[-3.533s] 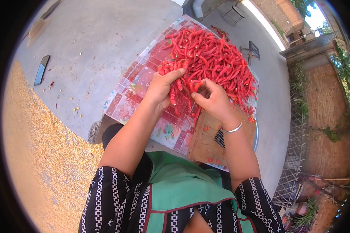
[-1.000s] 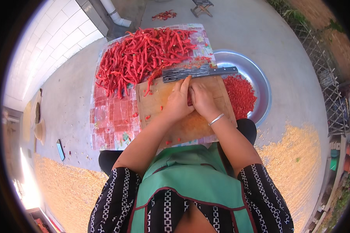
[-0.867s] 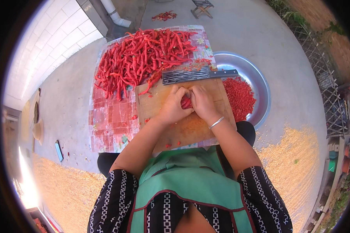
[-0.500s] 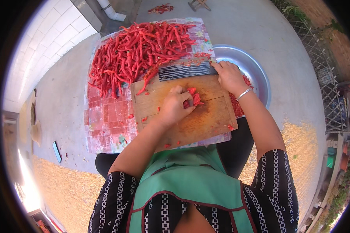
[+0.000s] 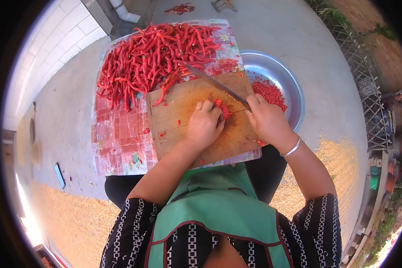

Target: The person chops red peppers on a wooden board using a knife and gathers them by hand into a metal bowl.

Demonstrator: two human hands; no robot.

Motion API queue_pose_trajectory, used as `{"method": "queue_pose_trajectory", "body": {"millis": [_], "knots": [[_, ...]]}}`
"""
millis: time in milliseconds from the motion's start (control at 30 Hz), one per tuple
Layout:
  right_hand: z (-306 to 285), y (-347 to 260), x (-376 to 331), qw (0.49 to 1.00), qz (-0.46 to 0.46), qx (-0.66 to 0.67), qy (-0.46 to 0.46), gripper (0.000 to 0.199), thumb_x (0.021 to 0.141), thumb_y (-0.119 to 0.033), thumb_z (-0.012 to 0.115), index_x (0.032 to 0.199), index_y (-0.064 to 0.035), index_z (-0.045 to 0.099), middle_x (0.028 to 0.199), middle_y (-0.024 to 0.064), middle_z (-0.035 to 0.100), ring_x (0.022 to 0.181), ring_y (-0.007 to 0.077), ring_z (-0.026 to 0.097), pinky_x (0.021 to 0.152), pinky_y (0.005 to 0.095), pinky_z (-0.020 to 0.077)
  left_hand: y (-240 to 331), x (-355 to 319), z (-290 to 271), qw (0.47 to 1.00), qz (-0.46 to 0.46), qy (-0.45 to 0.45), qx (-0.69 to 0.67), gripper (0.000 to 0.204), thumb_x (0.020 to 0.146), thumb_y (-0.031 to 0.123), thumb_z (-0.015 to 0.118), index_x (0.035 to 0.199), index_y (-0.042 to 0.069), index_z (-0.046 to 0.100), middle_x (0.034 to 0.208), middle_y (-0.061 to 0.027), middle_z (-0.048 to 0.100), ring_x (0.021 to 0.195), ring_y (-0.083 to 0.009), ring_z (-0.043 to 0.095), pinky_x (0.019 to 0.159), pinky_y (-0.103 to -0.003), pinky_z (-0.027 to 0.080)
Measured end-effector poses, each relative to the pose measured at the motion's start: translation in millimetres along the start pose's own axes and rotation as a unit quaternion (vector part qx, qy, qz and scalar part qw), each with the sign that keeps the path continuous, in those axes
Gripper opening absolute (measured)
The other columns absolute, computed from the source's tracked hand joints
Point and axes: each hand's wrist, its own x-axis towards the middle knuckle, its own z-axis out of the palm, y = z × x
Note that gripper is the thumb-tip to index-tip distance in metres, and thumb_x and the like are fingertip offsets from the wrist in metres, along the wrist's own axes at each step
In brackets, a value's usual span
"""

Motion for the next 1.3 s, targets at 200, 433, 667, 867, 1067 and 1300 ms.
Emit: {"method": "queue_pose_trajectory", "body": {"millis": [200,433,667,867,1067,1300], "knots": [[-17.7,-9.1,-10.5,0.995,-0.037,-0.043,-0.086,0.018,0.08,-0.009,0.059,0.09,-0.0037,0.045,0.071,0.0161,0.058,0.059,0.0346,0.063,0.05,0.043,0.0505,-1.9,7.3,-1.9,0.999,-0.015,-0.04,-0.007,0.014,0.068,0.012,0.073,0.073,0.008,0.061,0.091,-0.0093,0.054,0.089,-0.0309,0.054,0.076,-0.04,0.049],[-26.3,-9.0,-1.7,0.982,-0.001,0.015,-0.189,0.017,0.082,-0.01,0.058,0.089,-0.0025,0.044,0.064,0.0179,0.058,0.058,0.0391,0.061,0.05,0.0474,0.0487,-7.5,8.4,-0.7,0.999,0.012,-0.036,-0.039,0.013,0.067,0.012,0.073,0.072,0.009,0.061,0.089,-0.0087,0.055,0.088,-0.0312,0.054,0.075,-0.041,0.049],[12.7,6.9,-8.4,0.998,0.007,-0.008,-0.068,0.018,0.083,-0.01,0.058,0.089,-0.002,0.043,0.061,0.0174,0.059,0.057,0.04,0.061,0.05,0.0477,0.0485,-8.4,7.3,-1.7,0.999,-0.002,-0.04,-0.037,0.013,0.067,0.012,0.074,0.073,0.009,0.063,0.087,-0.0087,0.056,0.087,-0.0315,0.056,0.074,-0.041,0.049],[-35.1,-14.6,-10.6,0.99,-0.001,-0.013,-0.139,0.018,0.082,-0.01,0.059,0.089,-0.002,0.045,0.064,0.0166,0.061,0.06,0.0384,0.063,0.052,0.047,0.05,-8.1,5.7,-1.0,0.999,0.005,-0.025,-0.035,0.014,0.067,0.012,0.075,0.074,0.008,0.063,0.088,-0.0092,0.056,0.086,-0.0313,0.056,0.073,-0.041,0.05],[16.2,-4.8,-5.4,0.992,0.034,-0.01,-0.119,0.016,0.083,-0.01,0.057,0.091,-0.002,0.046,0.069,0.017,0.063,0.065,0.0381,0.065,0.054,0.0462,0.051,-6.3,6.3,-0.5,0.999,0.008,-0.018,-0.04,0.014,0.068,0.012,0.075,0.076,0.007,0.065,0.091,-0.0095,0.058,0.087,-0.0316,0.057,0.073,-0.041,0.05],[-37.3,-25.2,-10.6,0.989,0.008,-0.01,-0.148,0.016,0.084,-0.01,0.056,0.094,-0.0021,0.047,0.069,0.0168,0.063,0.065,0.0377,0.065,0.054,0.0462,0.0511,-10.0,-0.7,1.0,0.998,0.005,0.007,-0.055,0.014,0.068,0.011,0.075,0.077,0.007,0.065,0.093,-0.0106,0.059,0.089,-0.0323,0.057,0.075,-0.042,0.051]]}}
